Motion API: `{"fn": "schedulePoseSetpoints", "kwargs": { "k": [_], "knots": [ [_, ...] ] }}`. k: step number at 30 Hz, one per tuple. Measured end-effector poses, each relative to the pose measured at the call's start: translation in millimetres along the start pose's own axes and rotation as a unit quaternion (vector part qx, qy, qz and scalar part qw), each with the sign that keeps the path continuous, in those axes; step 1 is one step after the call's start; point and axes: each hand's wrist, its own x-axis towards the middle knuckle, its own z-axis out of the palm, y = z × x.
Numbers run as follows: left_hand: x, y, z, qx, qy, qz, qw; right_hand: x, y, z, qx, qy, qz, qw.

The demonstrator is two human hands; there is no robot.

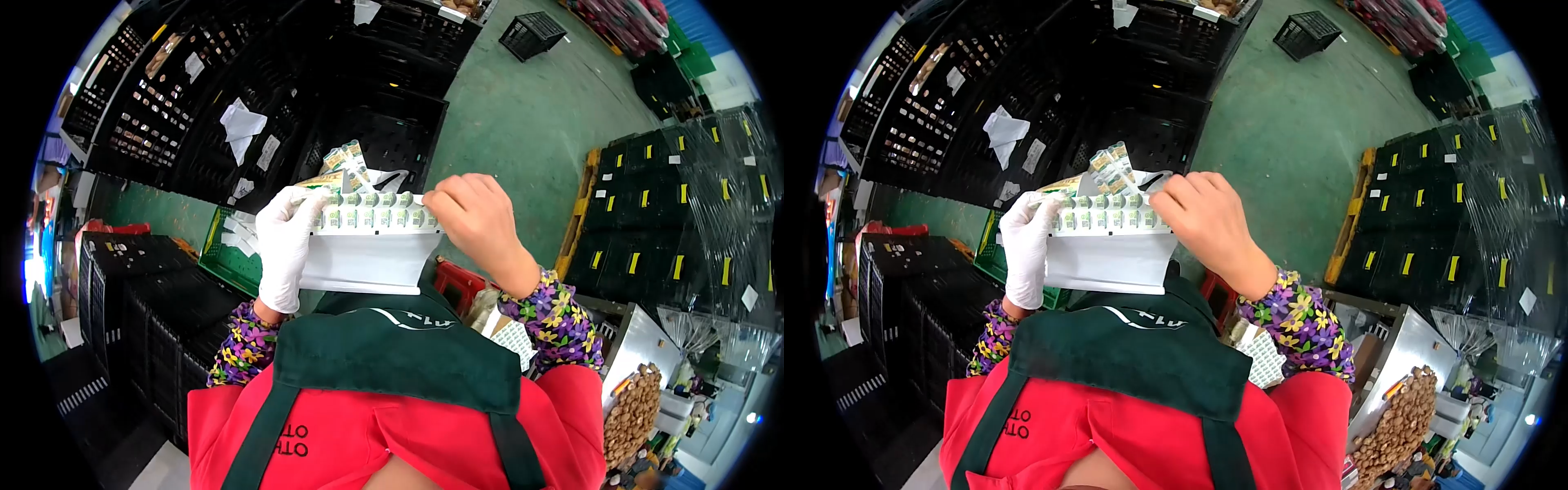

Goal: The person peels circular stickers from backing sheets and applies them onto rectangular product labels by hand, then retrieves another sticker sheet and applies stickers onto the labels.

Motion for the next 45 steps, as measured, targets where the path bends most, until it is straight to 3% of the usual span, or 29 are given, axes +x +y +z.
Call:
{"fn": "schedulePoseSetpoints", "kwargs": {
  "k": [1, 6, 7, 8, 9, 10, 12, 14, 15, 16, 18, 19, 21, 22, 23, 24, 26, 32, 36, 38, 42, 44, 45],
  "knots": [
    [1.6, 0.4, -0.1, -0.004, 0.007, -0.023, 1.0, -1.9, 0.3, 2.8, -0.041, 0.045, -0.049, 0.997],
    [8.3, -9.6, -0.7, -0.011, 0.037, -0.087, 0.995, -15.7, 2.6, 17.2, 0.025, 0.108, -0.084, 0.99],
    [9.4, -10.8, -1.4, 0.002, 0.032, -0.069, 0.997, -15.0, -2.8, 17.0, 0.201, 0.121, 0.098, 0.967],
    [9.2, -10.9, -1.4, 0.017, 0.026, -0.052, 0.998, -12.1, -7.1, 16.8, 0.364, 0.124, 0.276, 0.881],
    [6.0, -9.3, 4.5, 0.025, 0.012, -0.013, 1.0, 4.7, -10.6, 6.9, 0.488, 0.11, 0.371, 0.783],
    [3.2, -13.0, 6.1, 0.045, -0.02, 0.0, 0.999, 17.1, -11.7, 4.1, 0.563, 0.091, 0.402, 0.716],
    [-4.7, -4.9, 15.1, 0.116, -0.105, 0.107, 0.982, 35.0, -17.3, 12.8, 0.643, -0.008, 0.404, 0.651],
    [-8.1, -6.4, 25.9, 0.077, -0.193, 0.122, 0.97, 51.9, -30.6, 19.9, 0.704, -0.064, 0.352, 0.614],
    [-8.8, -4.4, 29.1, 0.12, -0.209, 0.177, 0.954, 64.0, -35.0, 19.0, 0.678, -0.082, 0.373, 0.628],
    [-14.2, -1.3, 30.4, 0.127, -0.217, 0.148, 0.956, 70.3, -30.1, 29.1, 0.673, -0.038, 0.352, 0.649],
    [-16.4, -2.4, 21.3, 0.249, -0.267, 0.126, 0.923, 87.0, -10.4, 28.6, 0.697, 0.06, 0.368, 0.612],
    [-16.5, -16.7, 20.3, 0.233, -0.263, 0.203, 0.914, 95.1, 1.6, 25.7, 0.69, 0.095, 0.372, 0.613],
    [-21.0, -28.7, 18.2, 0.221, -0.247, 0.19, 0.924, 100.1, 16.5, 21.6, 0.692, 0.149, 0.363, 0.605],
    [-23.8, -29.6, 16.8, 0.208, -0.23, 0.177, 0.934, 97.2, 17.0, 21.0, 0.694, 0.147, 0.362, 0.605],
    [-28.6, -27.7, 15.5, 0.189, -0.202, 0.067, 0.959, 90.8, 13.5, 20.9, 0.635, 0.133, 0.384, 0.657],
    [-28.8, -23.9, 16.4, 0.189, -0.196, 0.065, 0.96, 84.1, 6.5, 21.2, 0.572, 0.118, 0.403, 0.705],
    [-26.4, -17.3, 18.4, 0.165, -0.111, 0.079, 0.977, 68.6, -18.0, 23.4, 0.524, 0.06, 0.438, 0.728],
    [-26.2, -15.0, 24.8, 0.136, -0.084, 0.124, 0.979, 44.3, -49.5, 43.5, 0.558, 0.012, 0.457, 0.693],
    [-31.4, -13.1, 29.2, 0.149, -0.073, 0.119, 0.979, 38.2, -51.7, 52.6, 0.507, 0.03, 0.434, 0.744],
    [-32.6, -19.3, 27.6, 0.153, -0.078, 0.129, 0.977, 41.5, -51.0, 38.5, 0.244, -0.058, 0.382, 0.89],
    [-30.0, -19.4, 20.3, 0.158, -0.094, 0.162, 0.97, 41.7, -36.4, 36.7, 0.255, -0.102, 0.438, 0.856],
    [-29.6, -17.7, 19.8, 0.163, -0.106, 0.183, 0.964, 35.8, -34.7, 47.9, 0.587, -0.104, 0.373, 0.711],
    [-29.6, -19.9, 19.4, 0.173, -0.132, 0.202, 0.955, 41.5, -35.8, 42.9, 0.596, -0.103, 0.366, 0.707]
  ]
}}
